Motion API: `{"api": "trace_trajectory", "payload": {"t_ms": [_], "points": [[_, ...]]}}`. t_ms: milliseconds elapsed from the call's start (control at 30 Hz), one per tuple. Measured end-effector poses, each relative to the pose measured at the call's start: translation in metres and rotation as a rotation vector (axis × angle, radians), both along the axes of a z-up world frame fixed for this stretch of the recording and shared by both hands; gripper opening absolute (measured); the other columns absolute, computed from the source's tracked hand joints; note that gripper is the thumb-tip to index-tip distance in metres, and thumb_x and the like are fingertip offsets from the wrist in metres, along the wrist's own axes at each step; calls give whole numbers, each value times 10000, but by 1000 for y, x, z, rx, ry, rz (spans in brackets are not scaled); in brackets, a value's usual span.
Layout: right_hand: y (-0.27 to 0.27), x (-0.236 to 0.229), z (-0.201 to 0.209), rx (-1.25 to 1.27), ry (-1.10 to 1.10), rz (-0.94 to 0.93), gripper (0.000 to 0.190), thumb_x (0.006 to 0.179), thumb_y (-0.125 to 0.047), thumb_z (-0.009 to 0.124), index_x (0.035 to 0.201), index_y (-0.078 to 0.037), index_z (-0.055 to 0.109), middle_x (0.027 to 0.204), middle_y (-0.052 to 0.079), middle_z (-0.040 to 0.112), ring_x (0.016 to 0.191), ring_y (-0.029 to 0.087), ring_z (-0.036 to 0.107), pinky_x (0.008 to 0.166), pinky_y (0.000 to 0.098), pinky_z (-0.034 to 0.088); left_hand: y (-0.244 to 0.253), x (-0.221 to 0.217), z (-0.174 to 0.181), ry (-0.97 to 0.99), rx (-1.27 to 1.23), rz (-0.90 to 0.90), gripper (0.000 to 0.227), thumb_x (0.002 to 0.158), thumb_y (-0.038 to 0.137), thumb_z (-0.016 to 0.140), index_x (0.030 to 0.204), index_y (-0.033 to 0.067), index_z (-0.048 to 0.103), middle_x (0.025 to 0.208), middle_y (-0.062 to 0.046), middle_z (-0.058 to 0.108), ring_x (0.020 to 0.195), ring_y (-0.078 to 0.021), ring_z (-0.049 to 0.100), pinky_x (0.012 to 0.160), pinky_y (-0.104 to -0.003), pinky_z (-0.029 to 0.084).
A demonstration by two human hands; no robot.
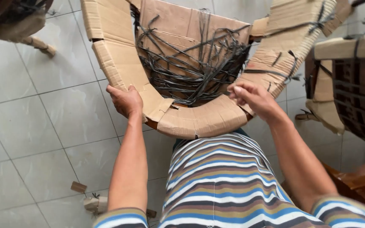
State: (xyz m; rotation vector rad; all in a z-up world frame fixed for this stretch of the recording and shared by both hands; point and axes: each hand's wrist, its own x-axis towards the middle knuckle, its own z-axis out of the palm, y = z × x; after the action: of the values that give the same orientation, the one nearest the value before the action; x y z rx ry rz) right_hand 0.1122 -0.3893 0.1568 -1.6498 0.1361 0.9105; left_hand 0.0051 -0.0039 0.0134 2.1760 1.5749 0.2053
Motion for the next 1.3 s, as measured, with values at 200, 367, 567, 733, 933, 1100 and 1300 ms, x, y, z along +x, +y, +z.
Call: {"api": "trace_trajectory", "payload": {"t_ms": [200, 367, 567, 733, 933, 1100, 1300], "points": [[46, 93, -143, -107, 108, 44, 408, 1056, -272, 626, 1417, -83, 602, 1302, 171, 670, 862, 204, 757, 712, 275, 625, -9, 7, 13, 71, 57, 40, 620, 802, 205, 767, 1335, 100, 469, 1133, -179, 692, 1067, -448, 698, 882, -583, 562], [43, 114, -311, -230, 199, 55, 537, 1039, -267, 656, 1521, -104, 484, 1431, 234, 562, 829, 302, 778, 642, 332, 663, -13, 14, 19, 95, 103, 61, 622, 795, 217, 810, 1319, 81, 505, 1079, -187, 709, 1019, -454, 710, 845, -574, 566], [61, 110, -349, -392, 123, 293, 558, 1050, -236, 631, 1564, -141, 437, 1425, 276, 474, 1115, 446, 538, 883, 536, 510, -12, 14, 15, 131, 140, 72, 623, 779, 221, 849, 1291, 82, 523, 1037, -184, 710, 988, -453, 714, 833, -558, 567], [42, 93, -428, -591, 19, 486, 600, 1019, -394, 652, 1564, -205, 485, 1592, 186, 347, 1459, 453, 379, 1196, 609, 340, -13, 16, 18, 124, 156, 73, 629, 782, 225, 848, 1297, 83, 516, 1037, -202, 705, 981, -466, 708, 826, -567, 558], [45, 102, -409, -664, -44, 386, 614, 933, -450, 655, 1475, -169, 587, 1513, 128, 518, 1388, 379, 492, 1184, 532, 367, -14, 16, 19, 121, 176, 54, 647, 755, 226, 855, 1294, 83, 527, 1028, -199, 709, 968, -459, 716, 818, -568, 569], [79, 118, -319, -27, 322, -368, 363, 953, -130, 663, 1300, -23, 654, 945, 30, 690, 678, 93, 744, 523, 154, 622, -12, 17, 16, 122, 147, 59, 658, 757, 238, 829, 1311, 74, 513, 1068, -221, 690, 997, -480, 700, 826, -599, 564], [93, 85, -235, 125, 166, -207, 375, 959, -188, 664, 1306, -50, 692, 949, 106, 740, 583, 74, 637, 478, 158, 459, -13, 18, 27, 101, 109, 58, 672, 766, 247, 807, 1332, 62, 495, 1107, -218, 675, 1008, -487, 701, 830, -615, 568]]}}
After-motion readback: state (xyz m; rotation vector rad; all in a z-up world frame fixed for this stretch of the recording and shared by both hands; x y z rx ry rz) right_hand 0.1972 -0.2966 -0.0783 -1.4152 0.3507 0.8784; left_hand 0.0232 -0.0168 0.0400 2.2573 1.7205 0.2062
